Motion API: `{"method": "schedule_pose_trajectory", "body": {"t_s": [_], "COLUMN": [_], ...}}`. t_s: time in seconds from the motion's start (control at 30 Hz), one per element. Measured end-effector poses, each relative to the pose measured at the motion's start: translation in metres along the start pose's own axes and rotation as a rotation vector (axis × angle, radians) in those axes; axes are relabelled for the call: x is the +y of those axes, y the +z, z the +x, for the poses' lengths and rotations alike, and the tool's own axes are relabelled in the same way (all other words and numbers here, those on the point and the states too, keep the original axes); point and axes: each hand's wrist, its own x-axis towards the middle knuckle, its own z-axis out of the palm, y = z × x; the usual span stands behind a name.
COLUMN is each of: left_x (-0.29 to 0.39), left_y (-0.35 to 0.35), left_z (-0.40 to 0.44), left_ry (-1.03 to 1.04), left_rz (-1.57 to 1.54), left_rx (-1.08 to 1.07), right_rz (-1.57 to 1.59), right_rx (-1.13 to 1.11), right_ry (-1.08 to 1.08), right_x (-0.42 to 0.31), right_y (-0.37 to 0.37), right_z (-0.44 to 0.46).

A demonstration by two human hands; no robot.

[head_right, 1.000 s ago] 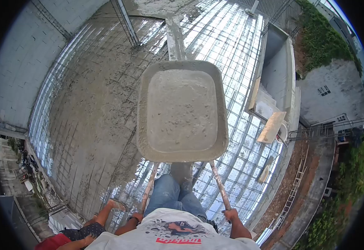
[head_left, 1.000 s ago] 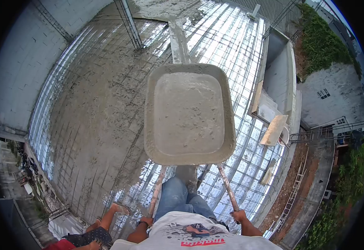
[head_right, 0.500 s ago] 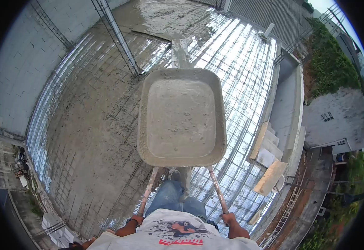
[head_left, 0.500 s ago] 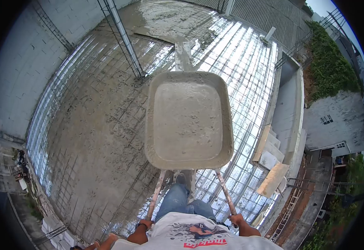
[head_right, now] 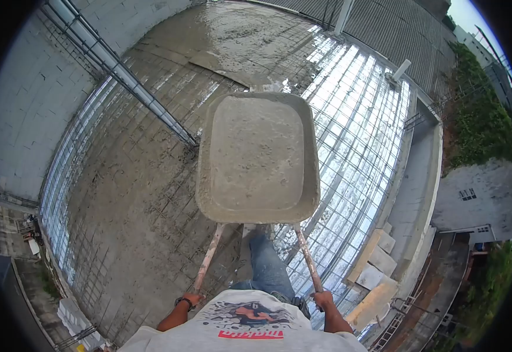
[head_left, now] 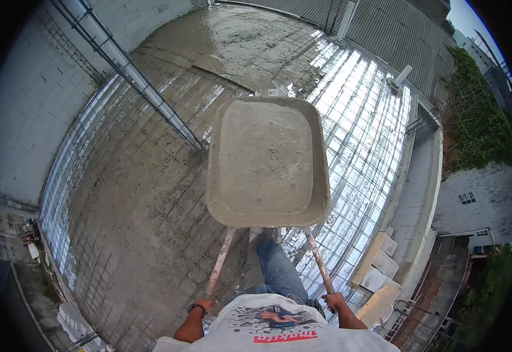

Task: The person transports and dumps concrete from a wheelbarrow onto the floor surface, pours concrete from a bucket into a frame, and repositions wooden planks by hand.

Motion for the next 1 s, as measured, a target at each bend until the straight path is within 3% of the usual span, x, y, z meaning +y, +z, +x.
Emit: {"method": "schedule_pose_trajectory", "body": {"t_s": [0.03, 0.1, 0.2, 0.3, 0.4, 0.5, 0.53, 0.7, 0.83, 1.0], "left_x": [0.029, 0.059, 0.142, 0.193, 0.218, 0.274, 0.289, 0.325, 0.391, 0.409], "left_y": [-0.035, -0.084, -0.173, -0.244, -0.300, -0.394, -0.420, -0.515, -0.628, -0.688], "left_z": [0.004, 0.003, -0.019, -0.018, 0.022, -0.023, -0.015, 0.002, -0.069, 0.011], "left_ry": [0.047, 0.143, 0.059, -0.047, -0.005, -0.037, -0.035, -0.068, -0.077, 0.062], "left_rz": [0.065, -0.094, -0.195, -0.273, -0.296, -0.414, -0.388, -0.469, -0.510, -0.431], "left_rx": [0.059, 0.062, -0.030, 0.070, 0.139, 0.061, 0.121, 0.225, 0.135, 0.367], "right_rz": [-0.047, -0.019, -0.044, -0.068, -0.035, 0.006, -0.044, 0.013, -0.015, -0.047], "right_rx": [0.007, -0.010, 0.028, 0.066, 0.033, 0.015, 0.034, -0.002, 0.035, 0.090], "right_ry": [-0.042, -0.014, -0.075, -0.167, -0.145, -0.161, -0.157, -0.128, -0.185, -0.255], "right_x": [-0.032, -0.103, -0.182, -0.261, -0.345, -0.410, -0.443, -0.547, -0.624, -0.706], "right_y": [-0.021, -0.065, -0.119, -0.159, -0.196, -0.217, -0.229, -0.262, -0.294, -0.326], "right_z": [0.003, -0.009, 0.003, 0.033, 0.024, 0.039, 0.027, 0.027, 0.015, 0.046]}}
